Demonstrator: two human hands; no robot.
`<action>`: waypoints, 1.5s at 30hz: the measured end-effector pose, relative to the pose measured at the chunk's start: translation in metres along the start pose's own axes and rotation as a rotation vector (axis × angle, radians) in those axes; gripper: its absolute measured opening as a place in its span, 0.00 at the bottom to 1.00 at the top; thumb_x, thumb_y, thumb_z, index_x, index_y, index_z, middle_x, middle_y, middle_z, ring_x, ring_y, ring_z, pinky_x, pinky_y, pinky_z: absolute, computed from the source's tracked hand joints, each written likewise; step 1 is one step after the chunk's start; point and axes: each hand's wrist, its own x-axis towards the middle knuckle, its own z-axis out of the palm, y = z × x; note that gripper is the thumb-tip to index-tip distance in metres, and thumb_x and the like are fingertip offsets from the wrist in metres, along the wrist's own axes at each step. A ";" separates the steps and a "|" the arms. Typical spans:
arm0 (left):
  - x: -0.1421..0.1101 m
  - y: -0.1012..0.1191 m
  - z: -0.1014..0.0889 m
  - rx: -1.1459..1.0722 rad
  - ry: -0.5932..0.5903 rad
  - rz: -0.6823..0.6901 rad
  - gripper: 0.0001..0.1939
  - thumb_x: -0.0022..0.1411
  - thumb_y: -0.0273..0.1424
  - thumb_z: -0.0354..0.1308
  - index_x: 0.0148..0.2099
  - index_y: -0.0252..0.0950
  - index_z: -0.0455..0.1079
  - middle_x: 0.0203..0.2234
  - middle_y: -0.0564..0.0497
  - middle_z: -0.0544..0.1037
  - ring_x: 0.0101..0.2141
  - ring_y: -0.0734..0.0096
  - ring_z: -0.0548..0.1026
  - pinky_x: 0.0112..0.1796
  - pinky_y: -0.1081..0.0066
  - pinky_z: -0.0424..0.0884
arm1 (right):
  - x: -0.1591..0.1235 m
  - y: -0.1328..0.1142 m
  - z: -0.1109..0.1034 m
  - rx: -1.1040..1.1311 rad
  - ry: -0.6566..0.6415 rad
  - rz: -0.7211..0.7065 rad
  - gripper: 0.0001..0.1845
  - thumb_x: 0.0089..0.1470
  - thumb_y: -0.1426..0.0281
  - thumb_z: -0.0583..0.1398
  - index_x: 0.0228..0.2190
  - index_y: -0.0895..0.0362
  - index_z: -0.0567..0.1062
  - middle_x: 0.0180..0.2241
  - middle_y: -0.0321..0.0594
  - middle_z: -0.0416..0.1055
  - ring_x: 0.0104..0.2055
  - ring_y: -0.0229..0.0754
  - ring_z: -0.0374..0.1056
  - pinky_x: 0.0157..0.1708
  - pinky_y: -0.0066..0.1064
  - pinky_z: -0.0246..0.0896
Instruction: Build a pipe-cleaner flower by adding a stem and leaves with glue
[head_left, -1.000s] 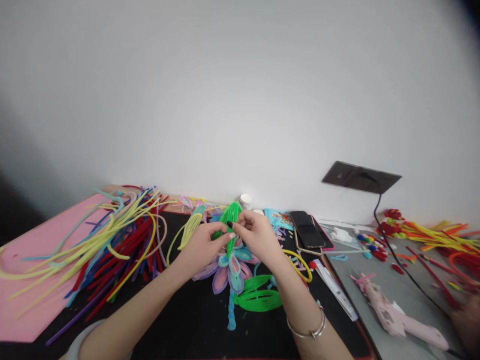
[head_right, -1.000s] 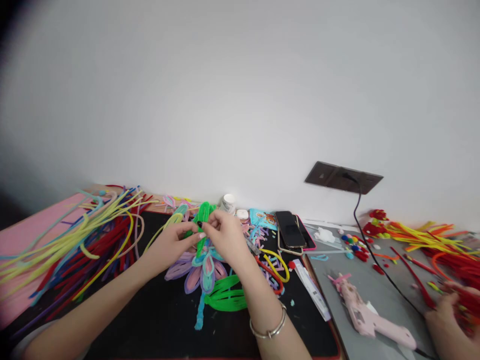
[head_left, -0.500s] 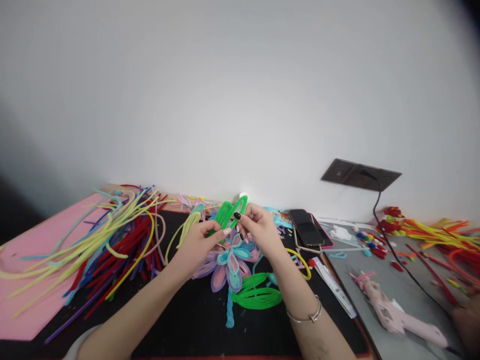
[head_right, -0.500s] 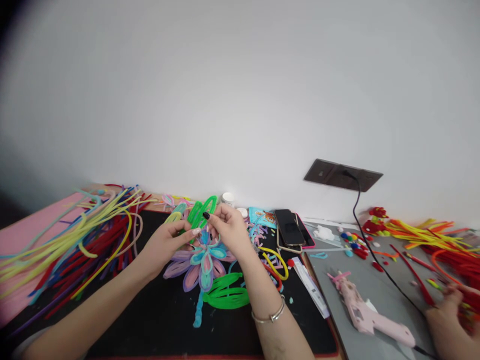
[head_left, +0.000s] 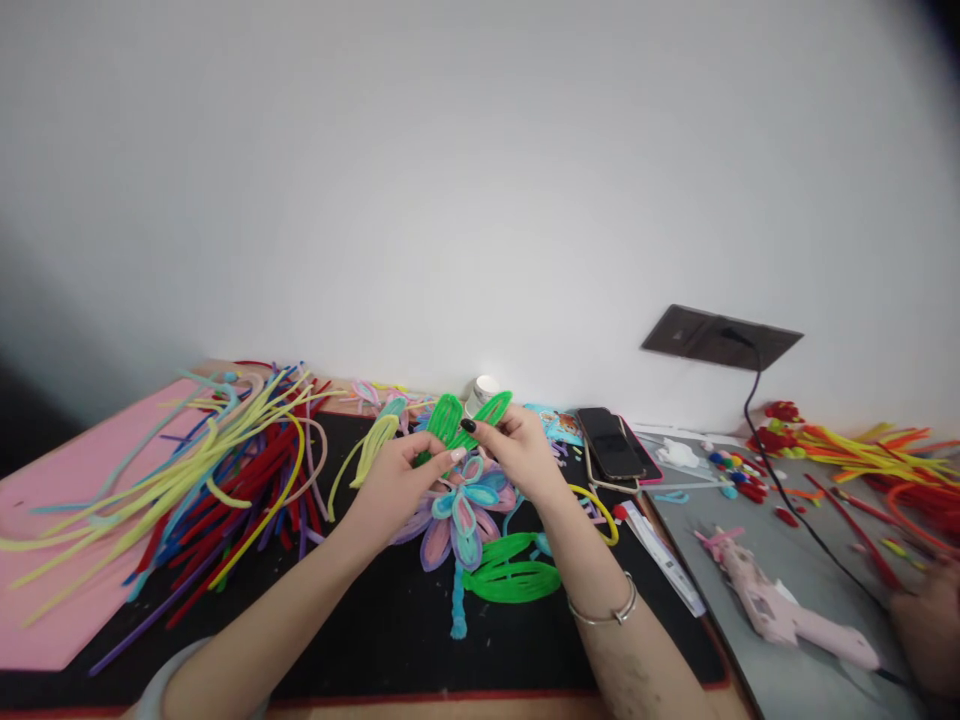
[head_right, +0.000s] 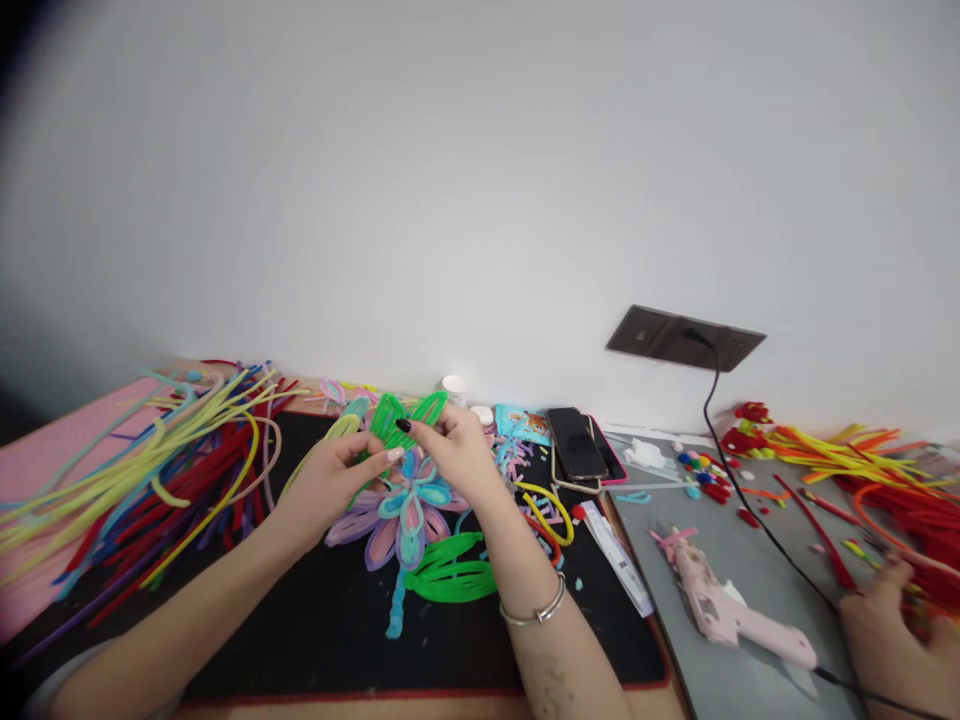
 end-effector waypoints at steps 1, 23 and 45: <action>0.000 0.000 0.001 0.005 0.006 0.008 0.14 0.51 0.42 0.61 0.23 0.39 0.67 0.20 0.54 0.75 0.22 0.69 0.72 0.27 0.69 0.68 | 0.000 0.000 0.001 0.019 -0.021 0.022 0.15 0.49 0.58 0.62 0.23 0.56 0.70 0.17 0.29 0.58 0.19 0.32 0.51 0.19 0.25 0.48; 0.003 -0.022 0.010 -0.340 -0.063 0.128 0.53 0.56 0.33 0.60 0.69 0.44 0.23 0.39 0.47 0.79 0.39 0.64 0.78 0.41 0.63 0.74 | -0.021 0.020 -0.003 0.155 -0.027 0.222 0.12 0.43 0.66 0.66 0.32 0.58 0.76 0.25 0.34 0.73 0.25 0.35 0.66 0.26 0.26 0.61; 0.008 -0.037 -0.002 -0.135 -0.278 0.025 0.15 0.52 0.37 0.65 0.40 0.33 0.76 0.34 0.47 0.82 0.38 0.60 0.78 0.43 0.62 0.72 | -0.021 0.032 0.005 -0.067 -0.016 0.119 0.07 0.44 0.70 0.64 0.29 0.58 0.73 0.27 0.36 0.72 0.30 0.40 0.68 0.33 0.31 0.65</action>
